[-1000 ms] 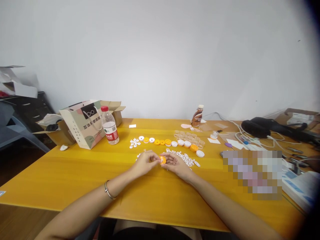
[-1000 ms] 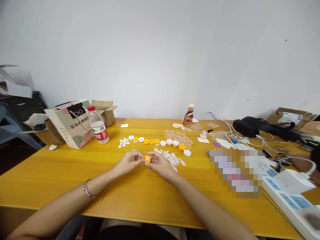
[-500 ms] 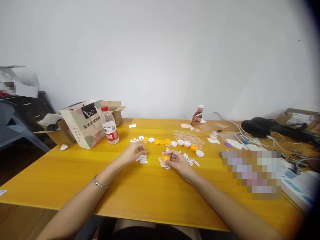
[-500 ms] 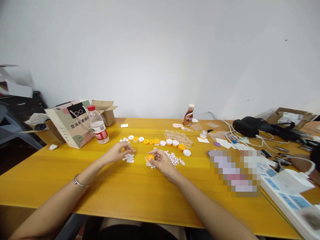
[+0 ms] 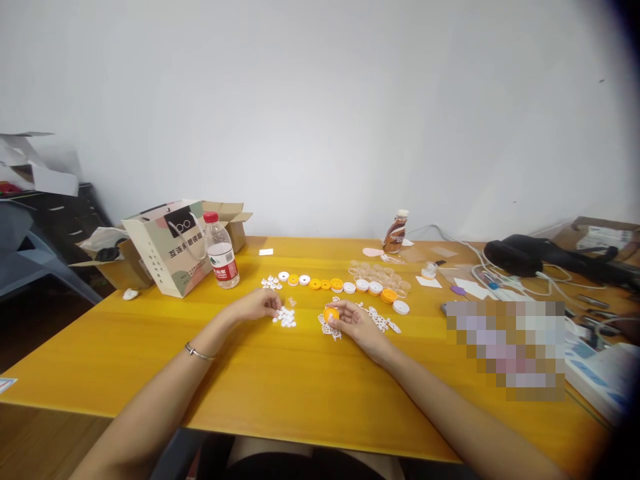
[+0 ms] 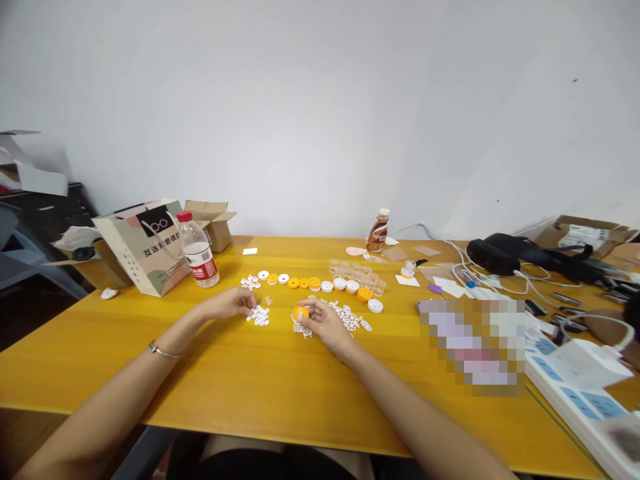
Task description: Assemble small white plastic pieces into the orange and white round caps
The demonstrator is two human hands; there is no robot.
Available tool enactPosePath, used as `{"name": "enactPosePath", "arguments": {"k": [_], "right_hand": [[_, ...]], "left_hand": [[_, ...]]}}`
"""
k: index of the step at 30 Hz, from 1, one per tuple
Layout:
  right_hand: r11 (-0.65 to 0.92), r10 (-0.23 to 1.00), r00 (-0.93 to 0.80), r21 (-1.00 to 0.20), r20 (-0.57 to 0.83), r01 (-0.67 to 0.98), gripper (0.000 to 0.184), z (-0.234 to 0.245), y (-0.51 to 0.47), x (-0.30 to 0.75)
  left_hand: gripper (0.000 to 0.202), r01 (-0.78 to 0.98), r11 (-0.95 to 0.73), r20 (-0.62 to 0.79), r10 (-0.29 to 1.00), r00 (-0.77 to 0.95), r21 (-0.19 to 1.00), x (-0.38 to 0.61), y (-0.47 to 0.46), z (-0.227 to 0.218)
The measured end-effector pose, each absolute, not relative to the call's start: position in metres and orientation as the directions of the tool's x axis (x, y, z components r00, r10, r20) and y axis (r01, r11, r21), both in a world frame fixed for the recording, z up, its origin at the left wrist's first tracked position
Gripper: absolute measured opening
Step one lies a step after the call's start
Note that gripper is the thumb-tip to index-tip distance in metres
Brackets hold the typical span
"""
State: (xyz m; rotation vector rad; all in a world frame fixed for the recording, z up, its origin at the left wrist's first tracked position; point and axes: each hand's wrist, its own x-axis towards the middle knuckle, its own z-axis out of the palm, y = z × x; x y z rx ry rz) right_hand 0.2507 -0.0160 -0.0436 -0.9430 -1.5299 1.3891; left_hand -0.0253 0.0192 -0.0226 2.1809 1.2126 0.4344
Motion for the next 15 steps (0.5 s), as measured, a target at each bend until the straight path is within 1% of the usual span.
{"name": "enactPosePath", "arguments": {"k": [3, 5, 9, 12, 14, 15], "right_hand": [[0.074, 0.921, -0.383, -0.997, 0.074, -0.014, 0.040, -0.044, -0.015, 0.251], [0.066, 0.916, -0.396, -0.998, 0.066, -0.013, 0.041, -0.045, -0.015, 0.250], [0.070, 0.910, -0.408, -0.997, 0.069, -0.014, 0.041, -0.046, -0.015, 0.251], [0.074, 0.900, -0.431, -0.997, 0.074, -0.017, 0.041, -0.045, -0.016, 0.251], [0.072, 0.891, -0.449, -0.997, 0.072, -0.017, 0.039, -0.044, -0.018, 0.251], [0.070, 0.887, -0.457, -0.997, 0.070, -0.016, 0.038, -0.043, -0.018, 0.250]], "left_hand": [[0.016, 0.660, -0.421, 0.013, 0.849, 0.529, 0.623, -0.024, 0.019, -0.024], [0.015, 0.682, -0.449, 0.032, 0.847, 0.531, 0.577, -0.024, 0.018, -0.023], [0.012, 0.770, -0.500, 0.073, 0.853, 0.516, 0.395, -0.021, 0.014, -0.019], [0.013, 0.809, -0.516, 0.162, 0.856, 0.490, 0.281, -0.014, 0.005, -0.010], [0.016, 0.791, -0.545, 0.219, 0.838, 0.500, 0.277, -0.006, -0.004, -0.003], [0.017, 0.768, -0.563, 0.235, 0.826, 0.512, 0.306, -0.001, -0.008, 0.000]]}}
